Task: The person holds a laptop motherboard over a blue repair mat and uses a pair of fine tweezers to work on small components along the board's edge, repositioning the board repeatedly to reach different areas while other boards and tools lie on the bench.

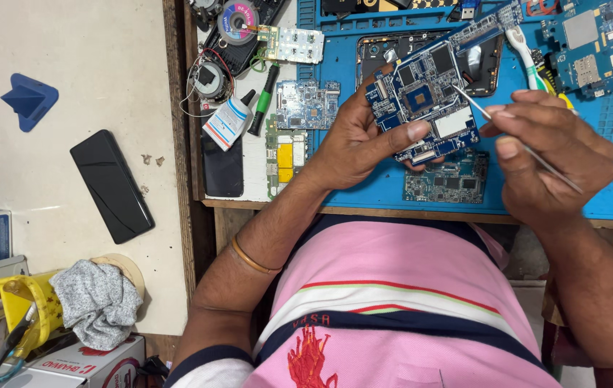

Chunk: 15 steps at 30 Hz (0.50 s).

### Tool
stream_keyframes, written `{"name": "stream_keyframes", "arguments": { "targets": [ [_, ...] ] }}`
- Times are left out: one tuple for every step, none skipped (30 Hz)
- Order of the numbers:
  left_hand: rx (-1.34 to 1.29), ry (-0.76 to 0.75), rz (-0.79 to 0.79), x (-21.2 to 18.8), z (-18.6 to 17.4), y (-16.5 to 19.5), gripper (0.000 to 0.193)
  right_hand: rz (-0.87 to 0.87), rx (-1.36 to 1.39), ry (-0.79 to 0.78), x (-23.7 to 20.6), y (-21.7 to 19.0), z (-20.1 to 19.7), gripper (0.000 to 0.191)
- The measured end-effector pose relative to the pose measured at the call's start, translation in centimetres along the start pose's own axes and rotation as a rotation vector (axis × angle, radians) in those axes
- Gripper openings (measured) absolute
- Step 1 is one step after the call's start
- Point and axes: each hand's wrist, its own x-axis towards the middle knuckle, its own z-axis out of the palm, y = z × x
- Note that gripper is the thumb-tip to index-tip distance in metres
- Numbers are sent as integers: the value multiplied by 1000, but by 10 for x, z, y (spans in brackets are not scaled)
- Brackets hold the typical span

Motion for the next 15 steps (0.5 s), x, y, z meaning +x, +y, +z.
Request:
{"name": "stream_keyframes", "arguments": {
  "targets": [
    [12, -11, 15, 0, 0, -1, 54, -3, -20, 1, -1, 0, -1, 21],
    [24, -21, 30, 0, -1, -2, 52, -6, -40, 2, -2, 1, -1, 20],
    [19, -20, 26, 0, -2, -3, 52, -9, -60, 3, -2, 1, -2, 19],
    [13, -19, 21, 0, -2, -4, 52, -12, -55, 6, -4, 1, -2, 19],
    [17, -21, 24, -1, -3, -5, 52, -15, -50, 9, -4, 1, -1, 19],
    [21, -23, 27, -1, -3, -5, 52, -19, -45, 13, -5, 1, 0, 18],
    [25, -25, 30, -2, -3, -6, 52, -11, -37, 11, -5, 1, 0, 17],
    [18, -20, 31, -2, -4, -6, 52, -3, -29, 9, -5, 2, 1, 17],
    [11, -15, 32, -3, -3, -6, 51, 6, -21, 7, -5, 1, 1, 16],
    [3, -10, 32, -3, -3, -6, 51, 20, 28, 20, -4, 1, 1, 16],
    [11, -19, 39, -3, -3, -6, 50, 34, 77, 32, -4, 0, 2, 17],
    [20, -28, 47, -3, -3, -5, 49, 47, 103, 35, -3, 0, 1, 17],
    [25, -33, 49, -3, -4, -5, 48, 60, 129, 38, -3, -1, 1, 18],
    [31, -37, 52, -4, -4, -4, 46, 72, 134, 32, -2, -1, 0, 18],
    [33, -39, 49, -4, -5, -4, 46, 84, 146, 35, -2, -1, 0, 18]
  ]
}}
